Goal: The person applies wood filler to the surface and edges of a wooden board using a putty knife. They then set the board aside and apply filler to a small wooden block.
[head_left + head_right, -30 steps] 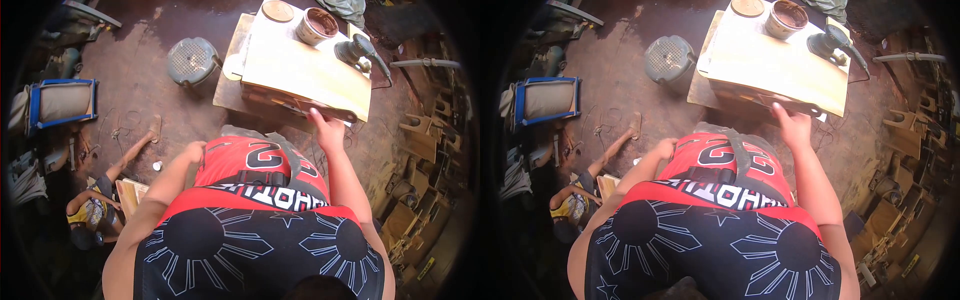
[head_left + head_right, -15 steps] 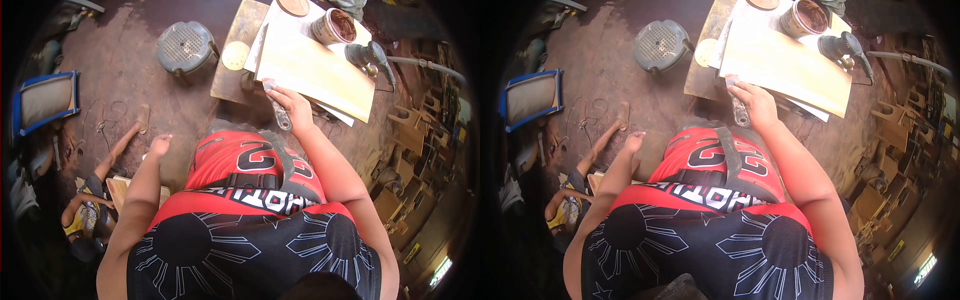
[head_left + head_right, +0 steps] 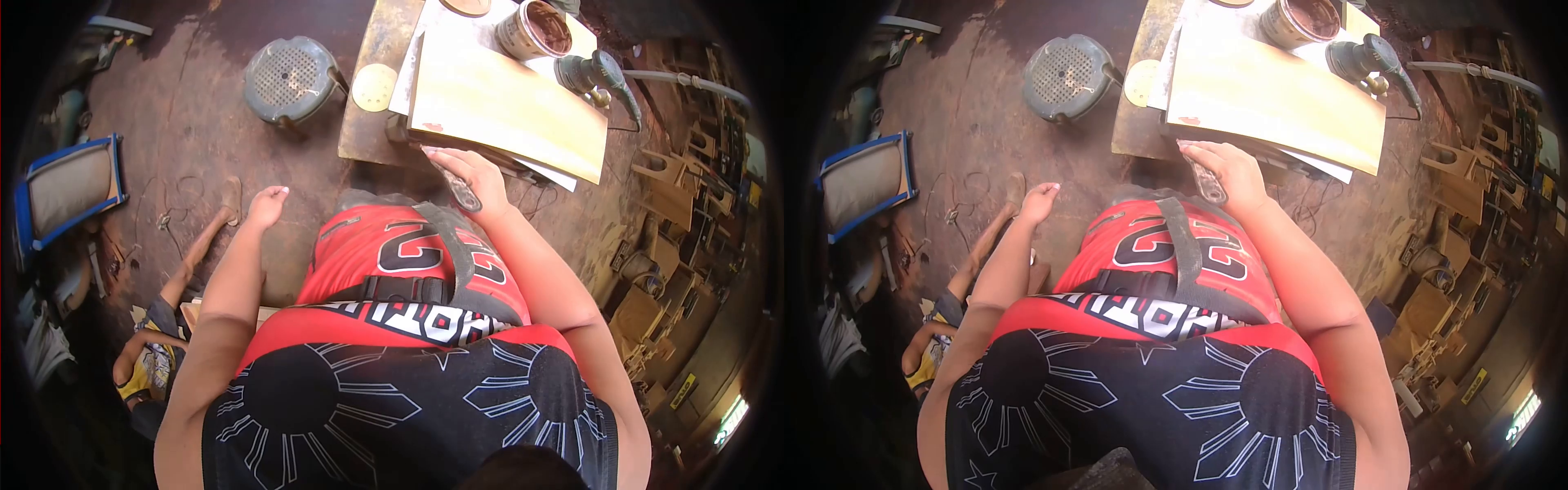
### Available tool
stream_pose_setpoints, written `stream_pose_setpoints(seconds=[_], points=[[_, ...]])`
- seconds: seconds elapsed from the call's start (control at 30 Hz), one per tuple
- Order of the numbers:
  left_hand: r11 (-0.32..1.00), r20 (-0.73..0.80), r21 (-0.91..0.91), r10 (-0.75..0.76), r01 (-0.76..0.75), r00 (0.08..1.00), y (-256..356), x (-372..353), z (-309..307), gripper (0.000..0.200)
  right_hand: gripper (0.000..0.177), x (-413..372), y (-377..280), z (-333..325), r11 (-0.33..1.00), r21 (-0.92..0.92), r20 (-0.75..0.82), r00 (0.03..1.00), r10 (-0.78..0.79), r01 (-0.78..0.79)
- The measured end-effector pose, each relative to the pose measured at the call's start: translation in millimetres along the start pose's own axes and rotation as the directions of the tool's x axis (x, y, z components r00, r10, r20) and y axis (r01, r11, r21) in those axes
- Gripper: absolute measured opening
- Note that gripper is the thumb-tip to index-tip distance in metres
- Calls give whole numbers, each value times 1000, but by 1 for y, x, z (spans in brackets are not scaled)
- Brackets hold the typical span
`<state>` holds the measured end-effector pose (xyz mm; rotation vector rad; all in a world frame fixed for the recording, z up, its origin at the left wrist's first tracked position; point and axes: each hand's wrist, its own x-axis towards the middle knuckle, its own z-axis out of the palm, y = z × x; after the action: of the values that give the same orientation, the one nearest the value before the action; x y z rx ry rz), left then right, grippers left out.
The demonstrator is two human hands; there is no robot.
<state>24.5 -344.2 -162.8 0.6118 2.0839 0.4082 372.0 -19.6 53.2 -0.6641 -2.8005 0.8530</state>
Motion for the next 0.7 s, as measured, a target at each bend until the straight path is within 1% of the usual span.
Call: stream_pose_setpoints(seconds=[0.03, 0.07, 0.13, 0.17, 0.27, 0.3, 0.37, 0.4, 0.43, 0.57, 0.63, 0.7], points=[[1000, -11, -2, 2, -2, 1000, -8, 3, -2, 47, 49, -3, -4, -5, 1000, -3, -23, 1000, -8, 8], [1000, -19, -6, 7, -7, 1000, -15, 8, -3, 47, 49, -4, -1, -6, 1000, -16, -89, 996, 11, -13], [997, 20, 11, -79, 78, 997, -17, 4, -5, 47, 49, -7, 9, -11, 997, -43, -217, 975, 50, -60], [993, 38, 22, -119, 118, 992, -17, 1, -5, 47, 48, -8, 11, -16, 990, -91, -254, 963, 85, -112], [988, 79, 81, -141, 134, 987, -31, -6, 0, 47, 49, -24, 32, -15, 978, -163, -202, 974, 99, -133], [987, 85, 92, -137, 129, 987, -35, -6, 1, 47, 49, -28, 32, -13, 979, -164, -154, 984, 93, -119], [986, 93, 108, -136, 126, 986, -42, -6, 6, 48, 49, -35, 29, -5, 978, -125, -133, 980, 150, -166], [986, 93, 108, -134, 124, 987, -40, -7, 6, 48, 49, -35, 27, -3, 977, -104, -122, 977, 175, -187], [987, 92, 109, -131, 121, 987, -37, -7, 5, 48, 50, -34, 27, -5, 989, -48, -134, 982, 135, -142], [996, 50, 64, -61, 58, 997, -28, -5, 4, 47, 51, -31, 20, -10, 972, -133, -103, 978, 179, -192], [994, 71, 75, -89, 83, 994, -16, -2, 1, 47, 50, -27, 24, -5, 958, -184, -108, 973, 202, -219], [995, 84, 62, -88, 83, 993, -11, 0, 1, 46, 49, -32, 23, 0, 964, -154, -84, 975, 207, -218]])
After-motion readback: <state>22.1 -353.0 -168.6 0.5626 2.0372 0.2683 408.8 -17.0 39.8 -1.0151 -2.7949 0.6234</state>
